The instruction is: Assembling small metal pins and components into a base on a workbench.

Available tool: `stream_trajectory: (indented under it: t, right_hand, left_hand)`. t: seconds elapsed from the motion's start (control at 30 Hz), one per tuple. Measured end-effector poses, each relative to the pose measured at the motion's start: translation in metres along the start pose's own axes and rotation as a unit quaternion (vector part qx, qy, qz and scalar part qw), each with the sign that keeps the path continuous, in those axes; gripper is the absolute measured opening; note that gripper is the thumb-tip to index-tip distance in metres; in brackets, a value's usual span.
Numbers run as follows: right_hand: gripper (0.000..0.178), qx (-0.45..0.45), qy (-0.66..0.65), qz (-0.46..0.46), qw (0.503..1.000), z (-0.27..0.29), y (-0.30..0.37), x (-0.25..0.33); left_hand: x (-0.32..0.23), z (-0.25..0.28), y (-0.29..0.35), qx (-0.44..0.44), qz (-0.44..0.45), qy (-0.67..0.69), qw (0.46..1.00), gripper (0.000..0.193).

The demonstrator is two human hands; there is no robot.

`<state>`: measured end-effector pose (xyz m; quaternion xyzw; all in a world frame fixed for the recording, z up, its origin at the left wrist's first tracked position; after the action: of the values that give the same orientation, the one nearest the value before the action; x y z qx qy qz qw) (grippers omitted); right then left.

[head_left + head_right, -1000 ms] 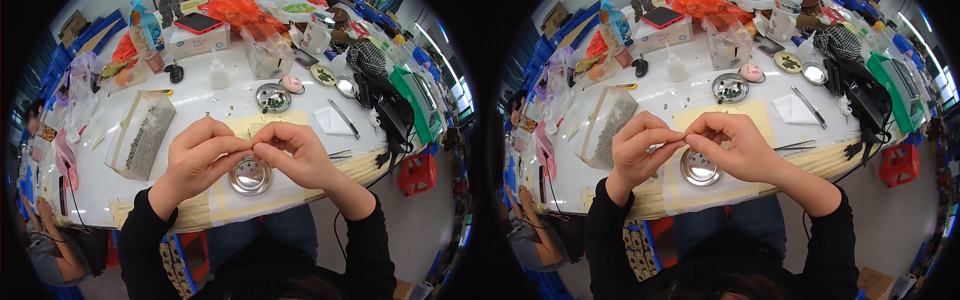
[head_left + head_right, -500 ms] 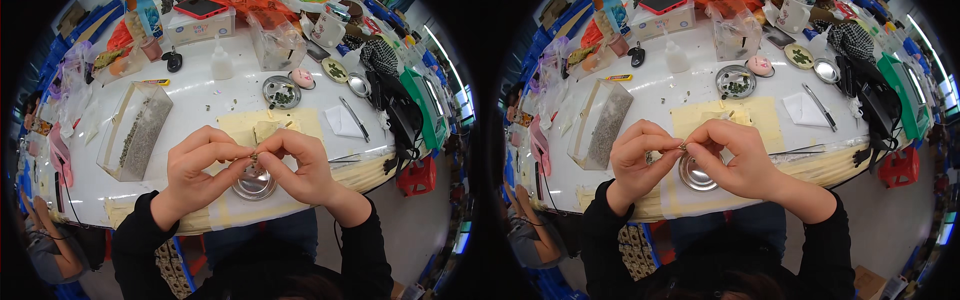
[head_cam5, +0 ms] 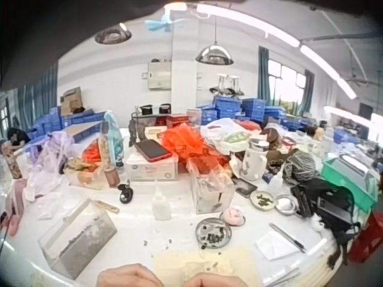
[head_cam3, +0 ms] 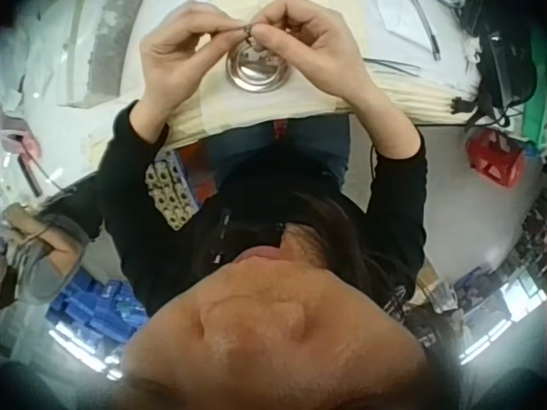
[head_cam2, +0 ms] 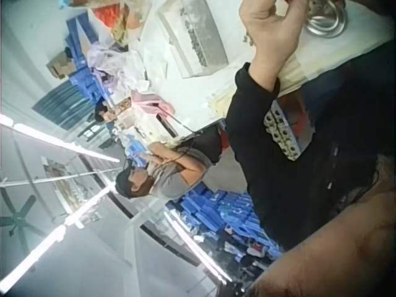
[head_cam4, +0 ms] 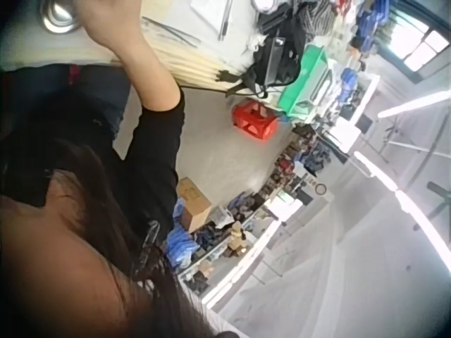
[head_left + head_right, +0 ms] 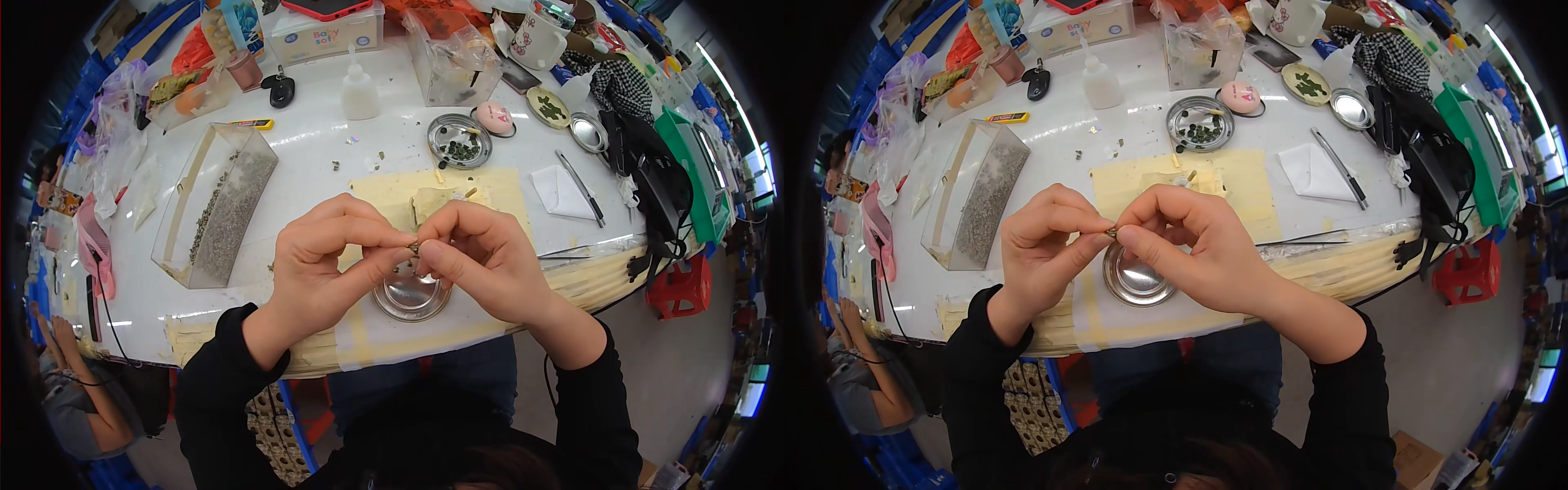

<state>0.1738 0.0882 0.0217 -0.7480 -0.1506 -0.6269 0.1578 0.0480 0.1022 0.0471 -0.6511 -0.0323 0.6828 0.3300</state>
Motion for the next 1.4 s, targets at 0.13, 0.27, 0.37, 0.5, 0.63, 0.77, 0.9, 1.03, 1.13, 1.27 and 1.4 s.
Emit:
stream_trajectory:
  t: [0.13,0.27,0.37,0.5,0.63,0.77,0.9,1.03,1.13,1.27,1.4]
  right_hand:
    - [0.01,-0.027,0.019,0.028,0.999,0.002,0.001,0.003]
    - [0.01,-0.105,0.272,0.242,0.925,0.002,0.012,0.037]
    - [0.02,-0.146,0.438,0.401,0.792,-0.013,0.027,0.057]
    - [0.029,-0.151,0.503,0.457,0.718,-0.025,0.033,0.059]
    - [0.03,-0.15,0.505,0.456,0.718,-0.025,0.032,0.056]
    - [0.028,-0.156,0.495,0.447,0.729,-0.022,0.03,0.058]
    - [0.022,-0.149,0.452,0.383,0.792,-0.015,0.023,0.055]
    - [0.014,-0.124,0.359,0.302,0.874,-0.005,0.014,0.045]
    - [0.009,-0.094,0.238,0.204,0.945,0.003,0.005,0.027]
    - [0.01,-0.064,0.152,0.132,0.977,0.005,0.0,0.011]
    - [0.011,-0.071,0.129,0.102,0.984,0.008,0.001,0.005]
  left_hand:
    - [0.007,-0.002,0.001,-0.005,0.027,0.047,0.999,0.016]
    - [0.022,-0.011,0.011,-0.044,0.131,0.191,0.972,0.014]
    - [0.032,-0.017,0.016,-0.042,0.201,0.253,0.945,0.014]
    - [0.04,-0.013,0.019,-0.041,0.242,0.229,0.942,0.014]
    - [0.043,-0.014,0.02,-0.03,0.247,0.242,0.938,0.016]
    - [0.042,-0.014,0.02,-0.033,0.243,0.236,0.94,0.018]
    - [0.024,-0.006,0.013,-0.057,0.145,0.143,0.977,0.018]
    - [-0.003,-0.001,0.005,-0.024,-0.007,-0.055,0.998,0.018]
    - [-0.025,-0.002,0.003,-0.03,-0.081,-0.167,0.982,0.019]
    - [-0.039,-0.008,0.004,-0.036,-0.137,-0.262,0.955,0.021]
    - [-0.038,-0.01,0.006,-0.014,-0.125,-0.282,0.951,0.023]
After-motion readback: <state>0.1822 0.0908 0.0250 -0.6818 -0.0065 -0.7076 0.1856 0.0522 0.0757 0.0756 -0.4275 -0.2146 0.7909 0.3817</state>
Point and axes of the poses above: each hand's wrist, its own y-axis away from the middle knuckle, its own z-axis out of the back of the hand, x = y × z, the point moved 10 cm from there along -y, towards the middle knuckle, and after that the axes turned 1 degree about -x, right-handed, at the moved point
